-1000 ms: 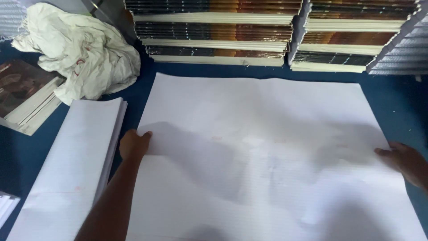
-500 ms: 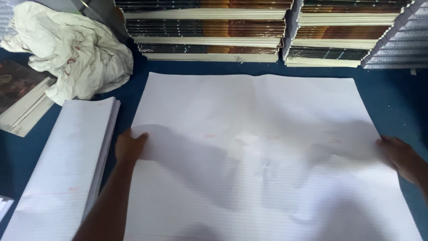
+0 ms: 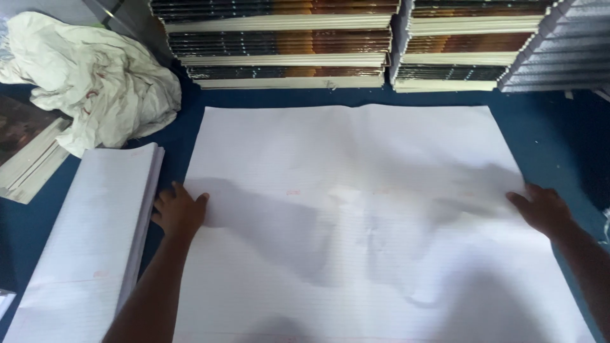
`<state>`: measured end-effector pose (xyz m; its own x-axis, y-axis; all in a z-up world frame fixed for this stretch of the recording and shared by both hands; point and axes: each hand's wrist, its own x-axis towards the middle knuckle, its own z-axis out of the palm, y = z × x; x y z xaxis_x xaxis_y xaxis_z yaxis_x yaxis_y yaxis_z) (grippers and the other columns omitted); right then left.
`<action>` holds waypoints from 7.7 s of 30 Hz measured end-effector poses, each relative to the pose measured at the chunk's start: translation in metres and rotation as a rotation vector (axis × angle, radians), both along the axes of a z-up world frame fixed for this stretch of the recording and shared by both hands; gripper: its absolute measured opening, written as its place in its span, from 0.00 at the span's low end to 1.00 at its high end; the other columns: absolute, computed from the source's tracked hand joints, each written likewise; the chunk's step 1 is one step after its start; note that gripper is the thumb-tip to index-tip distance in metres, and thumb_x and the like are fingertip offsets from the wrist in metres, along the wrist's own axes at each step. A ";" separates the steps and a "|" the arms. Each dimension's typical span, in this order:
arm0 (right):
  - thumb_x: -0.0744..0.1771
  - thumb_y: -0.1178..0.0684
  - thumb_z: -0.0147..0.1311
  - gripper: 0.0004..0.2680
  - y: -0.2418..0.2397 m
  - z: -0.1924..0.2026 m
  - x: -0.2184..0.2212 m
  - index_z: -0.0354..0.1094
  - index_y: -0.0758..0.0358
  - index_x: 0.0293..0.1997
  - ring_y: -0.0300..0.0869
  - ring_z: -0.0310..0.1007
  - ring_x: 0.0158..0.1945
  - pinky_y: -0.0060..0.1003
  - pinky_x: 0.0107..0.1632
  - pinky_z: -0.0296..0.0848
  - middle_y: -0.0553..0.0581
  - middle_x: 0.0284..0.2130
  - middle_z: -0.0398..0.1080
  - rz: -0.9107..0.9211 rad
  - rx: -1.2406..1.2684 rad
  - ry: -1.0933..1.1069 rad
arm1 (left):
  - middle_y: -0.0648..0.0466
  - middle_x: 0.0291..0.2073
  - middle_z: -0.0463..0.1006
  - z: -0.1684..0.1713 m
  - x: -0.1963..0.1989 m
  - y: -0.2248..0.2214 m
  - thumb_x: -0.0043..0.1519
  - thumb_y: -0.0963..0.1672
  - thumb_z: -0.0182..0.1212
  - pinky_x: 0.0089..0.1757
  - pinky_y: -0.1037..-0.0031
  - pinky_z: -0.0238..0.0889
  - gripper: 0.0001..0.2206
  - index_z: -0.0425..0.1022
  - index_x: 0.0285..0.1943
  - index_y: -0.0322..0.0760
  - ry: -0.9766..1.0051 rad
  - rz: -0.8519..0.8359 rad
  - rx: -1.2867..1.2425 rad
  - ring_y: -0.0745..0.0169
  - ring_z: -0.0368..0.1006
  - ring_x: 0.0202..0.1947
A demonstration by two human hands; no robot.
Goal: The person folds large sheets of lined paper in half and uses a wooden block to press the crease flat. They repeat this process for multiple sheets, stacking the folded papers on the floor.
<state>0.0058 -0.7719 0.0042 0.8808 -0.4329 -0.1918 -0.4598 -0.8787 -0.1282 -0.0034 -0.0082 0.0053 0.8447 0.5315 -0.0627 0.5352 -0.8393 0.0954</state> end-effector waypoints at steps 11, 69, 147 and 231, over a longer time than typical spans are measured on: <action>0.67 0.40 0.55 0.19 0.000 0.003 -0.077 0.70 0.56 0.62 0.53 0.70 0.64 0.52 0.66 0.70 0.61 0.58 0.74 0.394 -0.248 -0.105 | 0.50 0.50 0.78 0.021 -0.069 -0.199 0.54 0.43 0.67 0.50 0.56 0.68 0.14 0.80 0.50 0.41 -0.348 -1.065 -0.350 0.46 0.71 0.53; 0.62 0.40 0.67 0.19 -0.038 0.040 -0.203 0.74 0.71 0.39 0.44 0.63 0.29 0.41 0.33 0.67 0.59 0.27 0.68 -0.306 0.587 0.285 | 0.47 0.56 0.72 0.062 -0.222 -0.451 0.46 0.55 0.78 0.55 0.51 0.59 0.32 0.78 0.56 0.37 -0.031 -1.338 -0.328 0.50 0.64 0.59; 0.72 0.42 0.45 0.14 0.110 0.125 -0.229 0.74 0.60 0.40 0.49 0.79 0.42 0.50 0.56 0.69 0.59 0.35 0.77 0.845 -0.222 0.823 | 0.32 0.72 0.57 0.027 -0.077 -0.550 0.63 0.65 0.26 0.69 0.62 0.48 0.44 0.43 0.78 0.29 -0.001 0.037 -2.285 0.42 0.56 0.73; 0.70 0.44 0.49 0.09 0.010 0.081 -0.235 0.74 0.53 0.45 0.42 0.75 0.45 0.42 0.57 0.71 0.51 0.43 0.78 1.029 0.172 0.661 | 0.28 0.70 0.56 -0.019 -0.030 -0.594 0.53 0.50 0.74 0.65 0.56 0.56 0.46 0.49 0.75 0.23 -0.244 -0.423 -1.898 0.37 0.53 0.74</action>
<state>-0.2293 -0.7624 0.0847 0.5089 0.4793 -0.7151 0.4156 -0.8642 -0.2835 -0.0332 -0.6019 -0.0139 0.9560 -0.2770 -0.0965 0.1991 0.3714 0.9069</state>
